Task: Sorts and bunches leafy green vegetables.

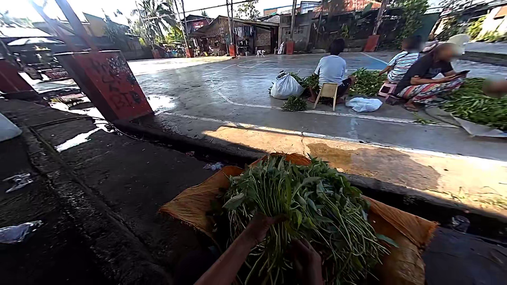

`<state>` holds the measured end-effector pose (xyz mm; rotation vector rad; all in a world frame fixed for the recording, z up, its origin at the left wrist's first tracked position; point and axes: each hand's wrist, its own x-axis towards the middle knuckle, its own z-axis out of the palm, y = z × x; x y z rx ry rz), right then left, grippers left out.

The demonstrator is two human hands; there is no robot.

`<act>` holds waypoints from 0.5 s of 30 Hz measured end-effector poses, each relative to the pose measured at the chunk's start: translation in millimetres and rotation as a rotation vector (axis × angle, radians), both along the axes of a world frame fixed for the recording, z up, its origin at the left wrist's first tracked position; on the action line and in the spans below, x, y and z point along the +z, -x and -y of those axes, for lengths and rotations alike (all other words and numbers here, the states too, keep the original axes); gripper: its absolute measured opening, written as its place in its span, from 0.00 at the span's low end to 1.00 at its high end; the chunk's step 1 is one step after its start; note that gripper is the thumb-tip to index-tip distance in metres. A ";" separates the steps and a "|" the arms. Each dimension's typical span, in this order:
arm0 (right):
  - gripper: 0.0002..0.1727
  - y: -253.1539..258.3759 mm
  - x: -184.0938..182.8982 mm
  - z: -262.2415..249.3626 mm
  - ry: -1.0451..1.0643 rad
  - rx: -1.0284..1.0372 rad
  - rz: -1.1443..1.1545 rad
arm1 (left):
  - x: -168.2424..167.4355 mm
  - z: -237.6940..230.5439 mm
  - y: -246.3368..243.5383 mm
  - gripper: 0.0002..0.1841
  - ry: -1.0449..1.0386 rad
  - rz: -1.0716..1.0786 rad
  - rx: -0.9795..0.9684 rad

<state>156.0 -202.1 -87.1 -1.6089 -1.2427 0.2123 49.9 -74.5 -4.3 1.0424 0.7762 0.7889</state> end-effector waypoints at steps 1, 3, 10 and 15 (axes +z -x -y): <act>0.12 -0.9 -0.5 -0.4 0.021 0.020 0.005 | 0.5 -0.4 0.0 0.33 -0.021 -0.008 -0.025; 0.14 -3.1 -0.2 -0.6 0.052 0.053 -0.004 | 2.9 -0.1 0.0 0.32 -0.037 -0.016 -0.038; 0.42 -1.5 28.8 -30.1 -0.113 -0.021 -0.300 | -2.0 8.9 -5.1 0.35 -0.074 -0.110 -0.017; 0.09 1.2 47.2 -45.3 -0.305 -0.087 -0.630 | -8.5 11.0 -6.8 0.44 -0.073 -0.160 -0.014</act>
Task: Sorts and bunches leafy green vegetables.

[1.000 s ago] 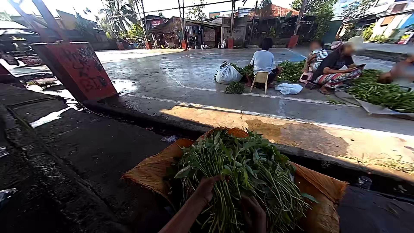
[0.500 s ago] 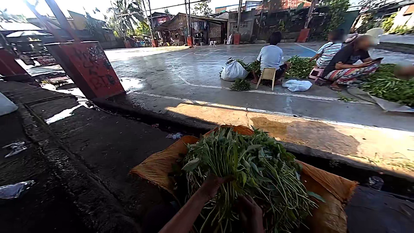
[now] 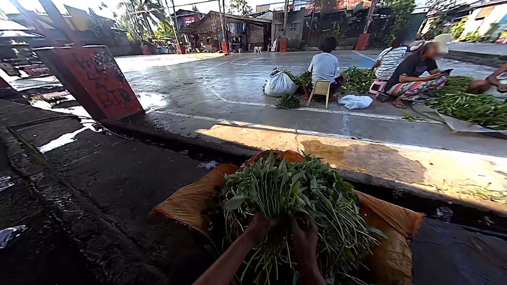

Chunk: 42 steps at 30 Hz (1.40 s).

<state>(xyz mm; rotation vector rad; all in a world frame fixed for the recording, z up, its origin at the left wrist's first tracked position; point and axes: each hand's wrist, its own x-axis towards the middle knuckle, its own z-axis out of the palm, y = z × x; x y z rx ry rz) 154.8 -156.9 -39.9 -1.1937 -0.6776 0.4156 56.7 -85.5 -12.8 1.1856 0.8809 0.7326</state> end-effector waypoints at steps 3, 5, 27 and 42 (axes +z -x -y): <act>0.05 2.3 6.8 3.9 -0.047 0.071 -0.163 | 0.0 -2.4 -0.5 0.35 0.041 0.076 -0.002; 0.07 3.9 -2.0 5.6 -0.067 0.062 -0.122 | 1.1 -4.3 -0.7 0.28 0.063 0.122 0.019; 0.08 -72.8 13.2 -0.5 0.224 -0.046 1.203 | -1.3 -6.5 1.1 0.35 0.107 -0.024 -0.125; 0.07 -67.3 21.2 -5.6 0.351 0.032 0.293 | 0.7 -12.1 3.9 0.28 0.129 -0.015 -0.259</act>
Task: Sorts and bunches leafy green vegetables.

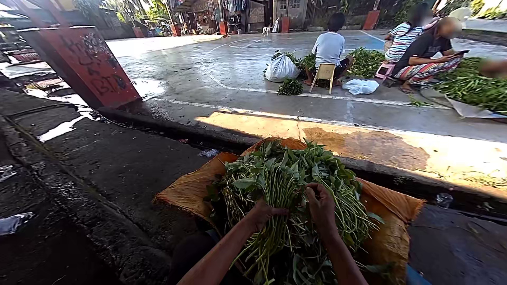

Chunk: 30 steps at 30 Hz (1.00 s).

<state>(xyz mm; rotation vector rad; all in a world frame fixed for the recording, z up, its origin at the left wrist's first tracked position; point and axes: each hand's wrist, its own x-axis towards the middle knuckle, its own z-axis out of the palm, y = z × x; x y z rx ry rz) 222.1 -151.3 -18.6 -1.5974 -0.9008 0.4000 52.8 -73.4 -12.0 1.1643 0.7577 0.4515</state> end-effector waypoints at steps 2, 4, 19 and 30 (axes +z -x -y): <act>0.10 1.7 -0.4 8.1 0.017 0.046 -0.016 | -0.6 0.5 1.0 0.27 0.001 0.019 0.018; 0.18 10.5 -3.7 16.6 0.075 0.161 0.045 | 0.8 0.7 0.4 0.28 0.000 0.016 0.053; 0.20 28.8 -41.9 43.4 0.063 0.275 -0.046 | 4.4 -4.6 5.4 0.15 -0.005 0.100 0.080; 0.13 26.7 -58.9 50.1 0.101 0.637 -0.180 | 15.2 -7.0 11.6 0.11 -0.033 0.198 0.461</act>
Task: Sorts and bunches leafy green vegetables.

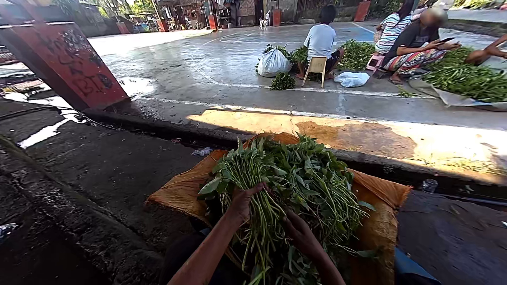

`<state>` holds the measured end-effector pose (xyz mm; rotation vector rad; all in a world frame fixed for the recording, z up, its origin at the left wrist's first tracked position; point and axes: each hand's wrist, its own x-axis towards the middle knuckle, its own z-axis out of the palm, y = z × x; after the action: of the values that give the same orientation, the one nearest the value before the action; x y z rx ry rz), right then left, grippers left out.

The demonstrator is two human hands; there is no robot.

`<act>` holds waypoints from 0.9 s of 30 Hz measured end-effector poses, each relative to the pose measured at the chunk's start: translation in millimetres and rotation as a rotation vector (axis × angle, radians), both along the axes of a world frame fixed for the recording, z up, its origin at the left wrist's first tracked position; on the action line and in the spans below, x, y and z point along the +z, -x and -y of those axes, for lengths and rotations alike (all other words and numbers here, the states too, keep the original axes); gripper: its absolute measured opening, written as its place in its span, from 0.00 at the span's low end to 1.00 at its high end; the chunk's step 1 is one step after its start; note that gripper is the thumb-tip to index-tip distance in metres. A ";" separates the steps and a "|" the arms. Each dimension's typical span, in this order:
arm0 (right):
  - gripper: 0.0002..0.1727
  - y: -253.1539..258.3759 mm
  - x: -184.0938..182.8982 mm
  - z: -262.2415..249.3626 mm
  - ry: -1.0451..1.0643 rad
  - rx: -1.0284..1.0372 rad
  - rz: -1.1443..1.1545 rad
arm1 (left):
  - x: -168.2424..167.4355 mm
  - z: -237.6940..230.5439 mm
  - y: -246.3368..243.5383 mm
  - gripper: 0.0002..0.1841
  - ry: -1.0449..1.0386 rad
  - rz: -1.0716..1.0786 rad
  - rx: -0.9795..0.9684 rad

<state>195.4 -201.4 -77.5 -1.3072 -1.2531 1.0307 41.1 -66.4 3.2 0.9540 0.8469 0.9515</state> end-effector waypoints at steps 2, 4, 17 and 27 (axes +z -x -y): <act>0.16 -9.5 -11.0 5.8 0.054 -0.062 0.122 | 4.7 -5.6 2.8 0.07 0.059 0.034 0.074; 0.20 -13.5 -12.4 12.0 0.156 -0.089 0.310 | 7.3 -10.5 4.3 0.06 0.104 0.056 0.124; 0.22 -142.1 -32.1 -5.7 0.473 -0.653 0.659 | -5.7 -19.6 -2.4 0.09 0.254 0.072 0.181; 0.21 -133.7 0.1 -30.2 0.499 -0.566 0.730 | -11.7 -17.7 -5.0 0.07 0.250 0.048 0.118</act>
<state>329.1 -171.1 -77.4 -2.4005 -1.0310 0.4602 46.1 -48.8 -8.5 0.6703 0.9650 0.9401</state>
